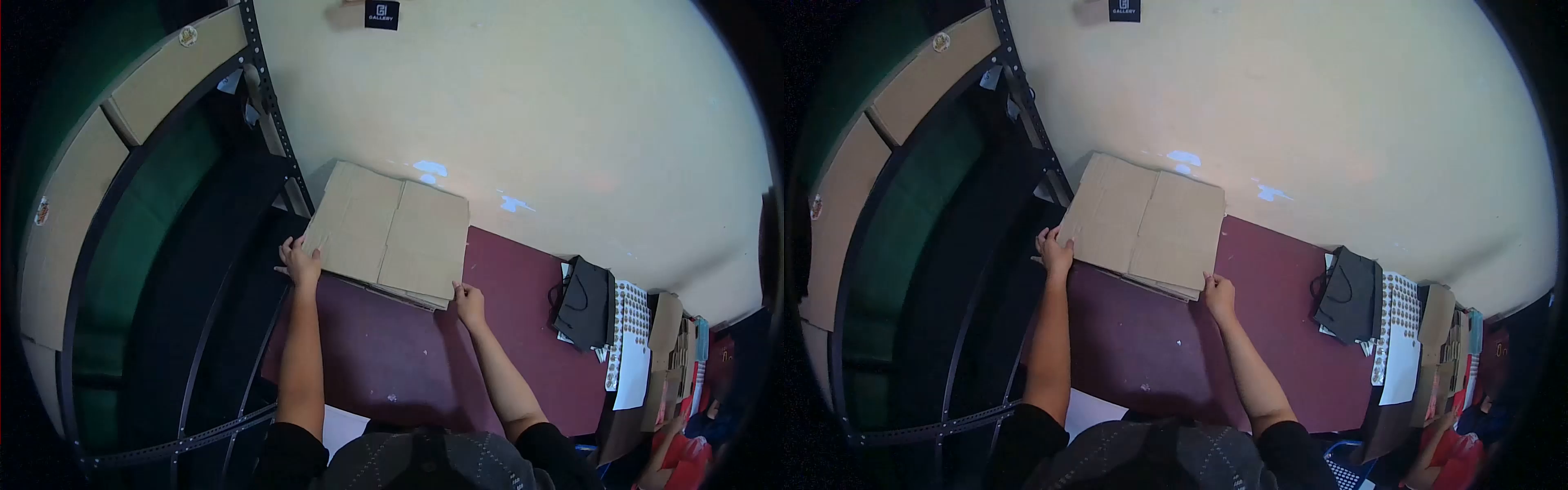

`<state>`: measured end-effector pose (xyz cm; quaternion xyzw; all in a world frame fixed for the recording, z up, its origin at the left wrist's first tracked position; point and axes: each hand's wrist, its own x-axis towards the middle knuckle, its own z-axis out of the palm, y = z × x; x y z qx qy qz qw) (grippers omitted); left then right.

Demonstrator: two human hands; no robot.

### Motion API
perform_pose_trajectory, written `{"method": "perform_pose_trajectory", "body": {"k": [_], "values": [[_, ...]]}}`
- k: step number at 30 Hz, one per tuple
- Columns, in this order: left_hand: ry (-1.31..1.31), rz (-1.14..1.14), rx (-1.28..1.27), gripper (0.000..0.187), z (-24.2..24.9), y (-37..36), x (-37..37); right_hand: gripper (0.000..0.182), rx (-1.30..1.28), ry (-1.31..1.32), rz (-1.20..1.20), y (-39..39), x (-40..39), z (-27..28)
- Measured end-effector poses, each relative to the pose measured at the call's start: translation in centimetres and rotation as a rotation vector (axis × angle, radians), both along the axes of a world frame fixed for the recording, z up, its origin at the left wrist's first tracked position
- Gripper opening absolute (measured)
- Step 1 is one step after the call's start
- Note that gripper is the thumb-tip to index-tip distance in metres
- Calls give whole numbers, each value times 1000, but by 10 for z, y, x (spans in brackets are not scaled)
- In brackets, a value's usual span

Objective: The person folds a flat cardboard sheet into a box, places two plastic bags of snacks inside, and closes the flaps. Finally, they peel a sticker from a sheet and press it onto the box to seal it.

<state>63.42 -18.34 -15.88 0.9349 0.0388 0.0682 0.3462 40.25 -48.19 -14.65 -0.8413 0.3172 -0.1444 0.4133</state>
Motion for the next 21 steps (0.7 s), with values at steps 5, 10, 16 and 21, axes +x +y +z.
{"method": "perform_pose_trajectory", "body": {"k": [5,10,16,21], "values": [[14,-51,-41,46,16,12,-54,36,67,-137,3,-6,-37,33],[320,-466,-1053,57,53,13,-163,30,192,-324,-6,-47,-99,49],[346,-617,-1502,86,104,-10,-250,28,378,-508,-7,-95,-187,111],[284,-563,-1476,66,138,-54,-244,26,294,-411,59,-132,-243,133]]}}
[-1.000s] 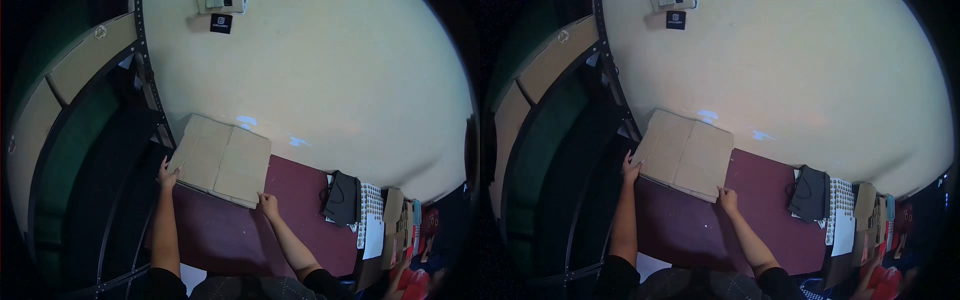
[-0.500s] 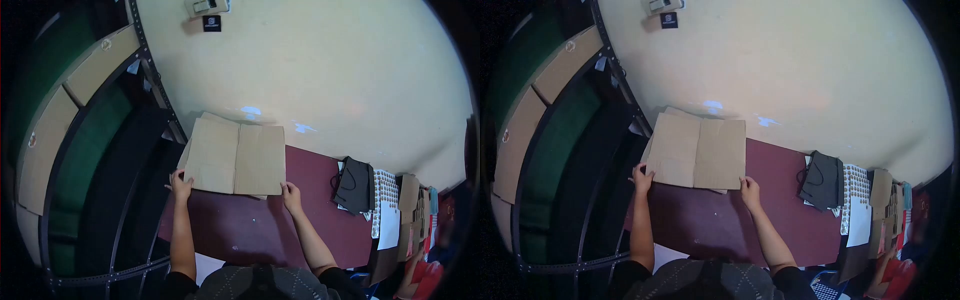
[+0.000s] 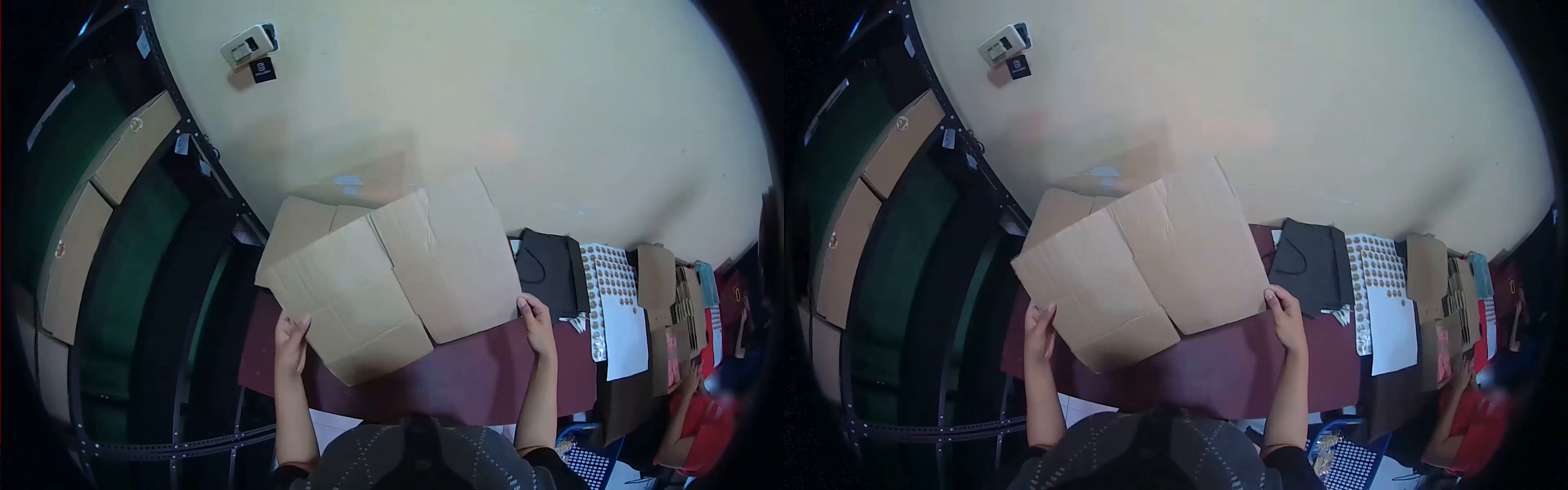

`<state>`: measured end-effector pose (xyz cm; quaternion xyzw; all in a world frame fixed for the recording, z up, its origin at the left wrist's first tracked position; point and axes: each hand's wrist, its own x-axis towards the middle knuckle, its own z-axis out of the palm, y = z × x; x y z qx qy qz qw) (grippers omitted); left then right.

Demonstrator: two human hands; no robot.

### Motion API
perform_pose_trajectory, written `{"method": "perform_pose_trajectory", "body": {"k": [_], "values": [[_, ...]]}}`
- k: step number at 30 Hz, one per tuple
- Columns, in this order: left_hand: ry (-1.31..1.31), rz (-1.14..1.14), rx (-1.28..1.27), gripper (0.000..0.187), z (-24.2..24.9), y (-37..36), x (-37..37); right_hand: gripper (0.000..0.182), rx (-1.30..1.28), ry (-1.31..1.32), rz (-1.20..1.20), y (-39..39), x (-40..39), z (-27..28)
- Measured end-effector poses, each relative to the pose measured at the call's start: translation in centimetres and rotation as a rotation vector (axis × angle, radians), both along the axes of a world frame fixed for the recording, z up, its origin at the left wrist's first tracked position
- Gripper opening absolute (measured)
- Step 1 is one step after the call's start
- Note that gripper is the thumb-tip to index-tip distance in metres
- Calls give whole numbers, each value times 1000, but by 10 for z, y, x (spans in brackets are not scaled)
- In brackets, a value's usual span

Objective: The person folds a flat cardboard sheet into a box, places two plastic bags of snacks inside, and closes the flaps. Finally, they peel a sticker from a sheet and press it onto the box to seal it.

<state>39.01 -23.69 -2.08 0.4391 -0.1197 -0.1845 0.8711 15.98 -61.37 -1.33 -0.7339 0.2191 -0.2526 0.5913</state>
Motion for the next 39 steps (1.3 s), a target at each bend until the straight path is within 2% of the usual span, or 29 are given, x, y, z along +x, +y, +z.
{"method": "perform_pose_trajectory", "body": {"k": [1,2,3,4,5,6,8,10,12,13,14,16,18,20,21,22,24,25,26,28,29,32,35,38,39], "values": [[-79,35,155,56,-3,-11,1,26,-6,124,13,-10,-9,-7],[-158,69,309,46,-4,-21,0,26,-7,123,5,-12,-16,-17],[-146,153,255,36,5,-39,-14,29,-222,110,-118,-8,-19,-24],[-180,181,232,33,10,-53,-31,35,-437,98,-243,-2,-24,-25],[-244,179,285,29,9,-64,-48,46,-360,185,-206,1,-33,-21],[-310,179,336,25,7,-72,-64,45,-181,111,-173,7,-35,-19],[-346,122,372,21,2,-90,-97,48,-11,114,-100,21,-38,-7],[-250,116,271,22,-16,-106,-131,52,-36,42,15,28,-40,-19],[-308,68,253,24,-31,-115,-163,60,255,-32,113,50,-38,-6],[-450,5,193,24,-32,-119,-174,63,427,-111,167,60,-37,-3],[-446,4,196,24,-30,-123,-181,66,602,-188,222,71,-35,1],[-741,-275,124,26,-8,-132,-192,72,536,-266,176,89,-29,2],[-720,-272,105,28,-12,-138,-194,69,637,-361,166,93,-30,10],[-802,-260,106,29,-13,-143,-193,67,625,-398,189,90,-34,20],[-844,-320,115,40,-11,-145,-193,66,611,-428,213,86,-35,23],[-845,-319,117,40,-10,-145,-197,66,612,-429,215,82,-35,22],[-816,-448,275,74,-6,-143,-208,65,456,-324,363,73,-36,16],[-820,-474,332,110,-12,-144,-209,60,380,-263,299,81,-38,19],[-811,-476,332,110,-21,-146,-209,60,384,-256,297,85,-39,11],[-423,-488,269,118,-35,-149,-208,50,558,-26,281,88,-40,-15],[-355,-475,261,108,-38,-153,-203,42,531,-105,263,91,-42,-26],[-475,-326,381,83,-45,-165,-185,39,482,-111,303,94,-46,-22],[-389,-232,493,74,-31,-174,-190,34,495,-95,297,91,-49,-20],[-326,-266,455,69,-29,-174,-192,34,503,-105,267,90,-51,-13],[-324,-265,458,69,-30,-172,-192,34,353,-49,221,89,-54,-12]]}}
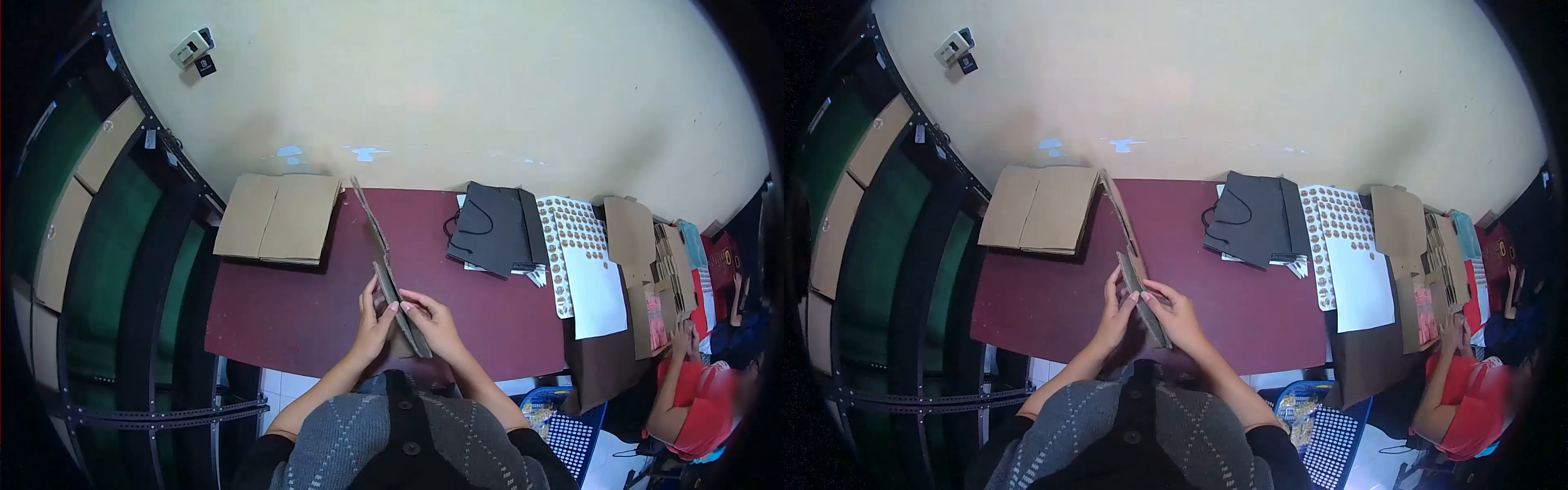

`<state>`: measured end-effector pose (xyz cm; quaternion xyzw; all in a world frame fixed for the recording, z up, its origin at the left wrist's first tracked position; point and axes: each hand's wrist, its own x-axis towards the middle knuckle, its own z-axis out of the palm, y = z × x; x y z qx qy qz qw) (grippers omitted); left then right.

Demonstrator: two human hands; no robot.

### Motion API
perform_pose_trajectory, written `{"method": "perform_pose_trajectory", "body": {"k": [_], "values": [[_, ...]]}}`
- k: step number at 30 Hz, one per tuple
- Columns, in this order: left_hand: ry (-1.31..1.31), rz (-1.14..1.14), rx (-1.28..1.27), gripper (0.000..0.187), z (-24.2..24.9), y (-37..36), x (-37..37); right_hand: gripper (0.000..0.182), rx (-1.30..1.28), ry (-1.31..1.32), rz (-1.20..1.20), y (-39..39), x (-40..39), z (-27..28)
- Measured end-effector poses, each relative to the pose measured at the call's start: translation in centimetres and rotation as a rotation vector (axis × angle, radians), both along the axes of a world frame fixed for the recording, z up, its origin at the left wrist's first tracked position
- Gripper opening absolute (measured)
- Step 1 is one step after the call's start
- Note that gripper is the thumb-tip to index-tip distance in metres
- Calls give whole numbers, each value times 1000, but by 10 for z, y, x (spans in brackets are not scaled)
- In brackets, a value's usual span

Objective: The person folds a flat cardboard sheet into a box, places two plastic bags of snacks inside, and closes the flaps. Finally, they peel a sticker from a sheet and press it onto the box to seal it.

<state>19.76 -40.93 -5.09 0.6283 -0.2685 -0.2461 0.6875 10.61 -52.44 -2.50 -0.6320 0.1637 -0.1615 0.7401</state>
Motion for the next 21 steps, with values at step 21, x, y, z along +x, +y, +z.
{"method": "perform_pose_trajectory", "body": {"k": [21], "values": [[-287,-60,190,57,61,30,0,25,-700,-8,-472,-30,-48,76]]}}
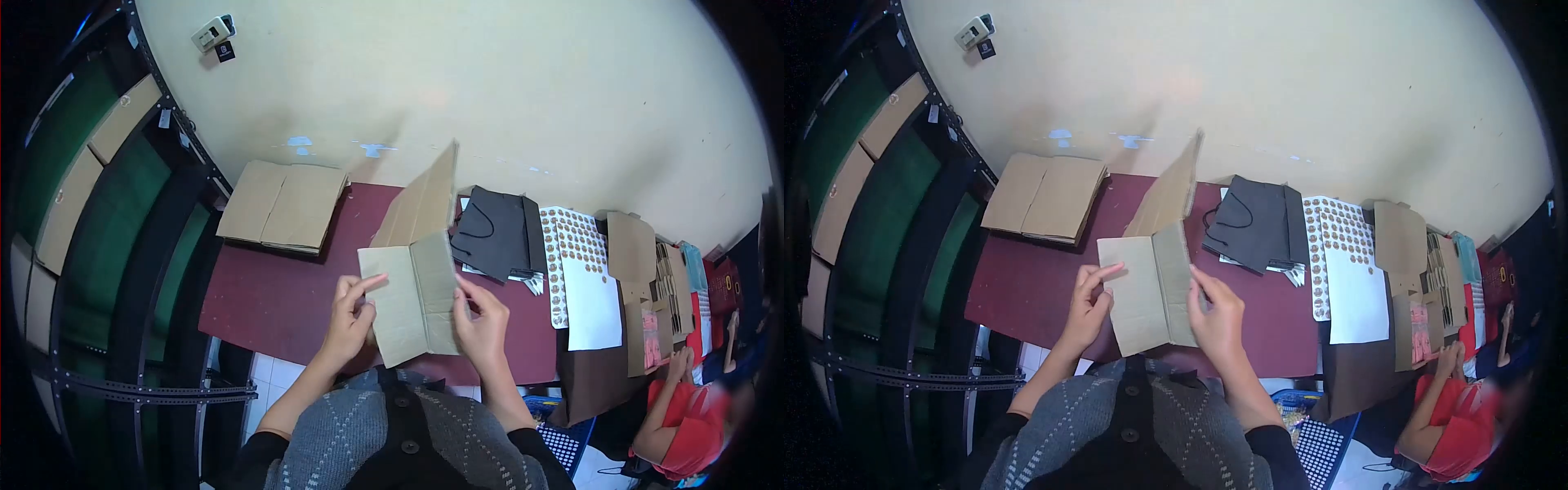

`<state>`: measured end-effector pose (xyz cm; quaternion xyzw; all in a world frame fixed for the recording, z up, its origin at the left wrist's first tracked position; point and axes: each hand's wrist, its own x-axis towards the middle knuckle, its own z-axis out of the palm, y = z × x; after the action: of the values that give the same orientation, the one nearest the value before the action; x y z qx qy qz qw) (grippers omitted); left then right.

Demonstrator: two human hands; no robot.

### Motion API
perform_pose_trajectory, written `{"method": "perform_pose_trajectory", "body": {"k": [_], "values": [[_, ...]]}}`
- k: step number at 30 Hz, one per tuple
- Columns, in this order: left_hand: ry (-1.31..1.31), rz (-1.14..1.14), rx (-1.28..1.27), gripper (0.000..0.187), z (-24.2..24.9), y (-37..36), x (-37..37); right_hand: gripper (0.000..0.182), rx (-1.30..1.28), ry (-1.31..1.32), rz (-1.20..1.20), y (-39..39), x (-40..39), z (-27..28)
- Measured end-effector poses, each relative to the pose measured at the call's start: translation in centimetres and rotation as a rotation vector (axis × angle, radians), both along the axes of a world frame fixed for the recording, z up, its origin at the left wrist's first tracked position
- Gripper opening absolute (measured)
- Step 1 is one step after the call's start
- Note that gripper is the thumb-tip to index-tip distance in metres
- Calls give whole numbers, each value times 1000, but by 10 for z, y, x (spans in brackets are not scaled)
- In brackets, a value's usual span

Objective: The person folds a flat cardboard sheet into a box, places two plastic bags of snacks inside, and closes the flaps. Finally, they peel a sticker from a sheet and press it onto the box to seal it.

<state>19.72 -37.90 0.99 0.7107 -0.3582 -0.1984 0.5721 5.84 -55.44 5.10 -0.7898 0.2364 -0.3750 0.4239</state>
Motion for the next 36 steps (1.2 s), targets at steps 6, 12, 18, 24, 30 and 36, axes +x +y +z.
{"method": "perform_pose_trajectory", "body": {"k": [6,12,18,24,30,36], "values": [[-521,302,155,75,27,-35,4,31,-530,72,440,17,1,6],[-386,414,308,90,-15,-44,30,32,-575,152,491,12,-5,-6],[-270,242,606,74,-61,-56,20,28,-582,255,516,11,-8,-17],[598,115,-255,79,-99,-55,25,25,-523,316,507,8,-11,-23],[475,173,-116,66,-88,-60,24,24,-474,323,477,16,-8,-29],[336,180,-115,65,-84,-56,23,24,-363,306,375,10,-10,-28]]}}
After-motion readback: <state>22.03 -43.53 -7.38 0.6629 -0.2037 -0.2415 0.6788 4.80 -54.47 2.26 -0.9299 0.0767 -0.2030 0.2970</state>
